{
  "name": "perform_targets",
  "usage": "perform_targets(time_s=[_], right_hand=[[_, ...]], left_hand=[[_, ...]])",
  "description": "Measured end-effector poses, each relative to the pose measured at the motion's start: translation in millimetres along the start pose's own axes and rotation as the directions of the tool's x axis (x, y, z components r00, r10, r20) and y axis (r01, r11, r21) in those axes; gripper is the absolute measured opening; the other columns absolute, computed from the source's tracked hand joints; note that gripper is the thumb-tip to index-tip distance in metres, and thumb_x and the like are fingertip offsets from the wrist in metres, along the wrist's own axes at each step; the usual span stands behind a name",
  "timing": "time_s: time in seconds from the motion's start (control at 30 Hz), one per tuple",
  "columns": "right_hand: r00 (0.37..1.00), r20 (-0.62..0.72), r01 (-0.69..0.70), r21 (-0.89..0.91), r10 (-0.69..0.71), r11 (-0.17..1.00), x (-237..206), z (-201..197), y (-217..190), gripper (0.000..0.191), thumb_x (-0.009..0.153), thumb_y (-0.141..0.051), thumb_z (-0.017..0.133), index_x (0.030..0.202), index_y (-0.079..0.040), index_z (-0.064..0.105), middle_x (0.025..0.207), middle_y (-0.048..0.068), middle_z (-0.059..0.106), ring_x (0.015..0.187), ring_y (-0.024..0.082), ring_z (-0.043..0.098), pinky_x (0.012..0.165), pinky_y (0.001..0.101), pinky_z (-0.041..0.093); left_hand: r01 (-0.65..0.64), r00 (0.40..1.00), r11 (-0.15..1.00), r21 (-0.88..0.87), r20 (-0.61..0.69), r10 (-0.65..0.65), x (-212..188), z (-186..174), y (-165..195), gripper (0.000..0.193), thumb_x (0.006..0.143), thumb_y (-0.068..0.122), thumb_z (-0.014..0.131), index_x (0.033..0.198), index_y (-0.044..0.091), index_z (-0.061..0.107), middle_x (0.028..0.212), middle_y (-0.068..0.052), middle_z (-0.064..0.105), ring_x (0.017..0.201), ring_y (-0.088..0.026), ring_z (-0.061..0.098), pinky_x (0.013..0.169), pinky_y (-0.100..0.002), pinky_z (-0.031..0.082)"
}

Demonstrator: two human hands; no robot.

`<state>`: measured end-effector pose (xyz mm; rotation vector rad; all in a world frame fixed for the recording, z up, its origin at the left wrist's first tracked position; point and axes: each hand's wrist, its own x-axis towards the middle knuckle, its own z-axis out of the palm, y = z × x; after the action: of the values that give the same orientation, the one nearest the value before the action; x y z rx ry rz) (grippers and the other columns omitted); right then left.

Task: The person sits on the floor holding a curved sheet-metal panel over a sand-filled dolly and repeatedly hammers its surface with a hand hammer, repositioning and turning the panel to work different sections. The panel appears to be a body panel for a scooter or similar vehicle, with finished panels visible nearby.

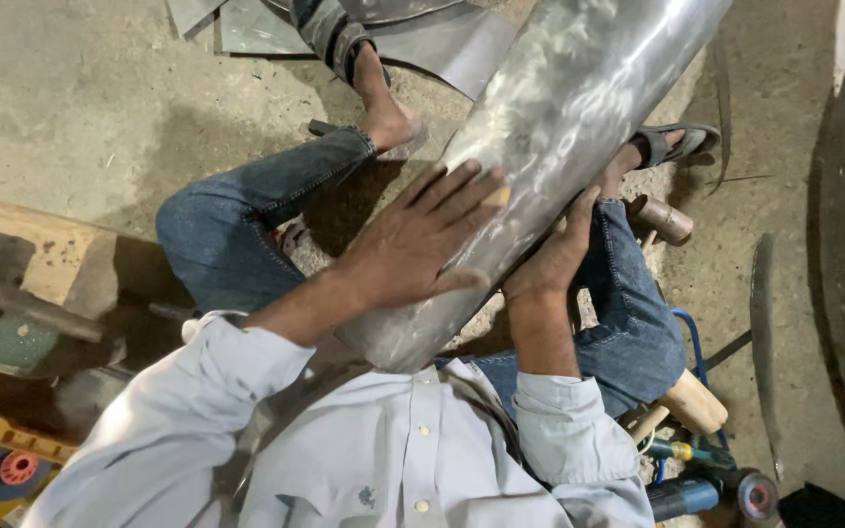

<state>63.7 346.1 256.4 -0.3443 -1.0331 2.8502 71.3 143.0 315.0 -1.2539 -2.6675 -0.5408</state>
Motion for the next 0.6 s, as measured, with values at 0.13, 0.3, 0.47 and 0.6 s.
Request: perform_targets(time_s=[0.13,0.3,0.47,0.6], right_hand=[[0.999,-0.018,-0.042,-0.048,0.041,0.998,8.0,3.9,4.7,0.09,0.092,-0.065,0.058,0.155,-0.005,0.039,0.154,0.016,0.049,0.14,0.034,0.051,0.119,0.0434,0.042],[0.999,0.019,0.029,-0.099,-0.027,0.995,16.5,9.9,4.9,0.088,0.092,-0.062,0.062,0.156,-0.009,0.035,0.155,0.014,0.047,0.143,0.034,0.049,0.121,0.0484,0.044],[0.995,0.078,0.075,-0.088,-0.069,0.993,18.4,13.8,-3.5,0.089,0.09,-0.063,0.062,0.158,-0.017,0.031,0.157,0.011,0.044,0.144,0.034,0.046,0.122,0.0511,0.043],[0.997,0.064,0.058,-0.125,-0.05,0.991,28.7,11.1,-12.5,0.087,0.094,-0.065,0.058,0.159,-0.013,0.034,0.159,0.013,0.044,0.146,0.035,0.046,0.123,0.0503,0.041]], left_hand=[[0.041,0.999,0.999,-0.008,-0.036,-0.041,-6.5,7.0,-2.7,0.091,0.096,0.071,0.052,0.158,0.006,0.04,0.17,-0.015,0.017,0.158,-0.033,0.012,0.129,-0.051,0.009],[-0.008,0.992,1.0,-0.002,0.123,0.008,-58.4,19.4,14.1,0.092,0.088,0.071,0.053,0.154,0.009,0.041,0.168,-0.012,0.02,0.156,-0.032,0.013,0.128,-0.05,0.01],[-0.005,0.994,0.997,-0.077,0.113,0.013,-114.6,32.3,28.2,0.086,0.092,0.067,0.05,0.155,0.009,0.041,0.168,-0.009,0.024,0.156,-0.029,0.016,0.128,-0.048,0.012],[0.103,0.994,0.984,-0.145,0.041,-0.098,-142.2,28.5,14.8,0.076,0.097,0.063,0.049,0.151,0.01,0.042,0.167,-0.011,0.027,0.156,-0.031,0.018,0.127,-0.049,0.013]])
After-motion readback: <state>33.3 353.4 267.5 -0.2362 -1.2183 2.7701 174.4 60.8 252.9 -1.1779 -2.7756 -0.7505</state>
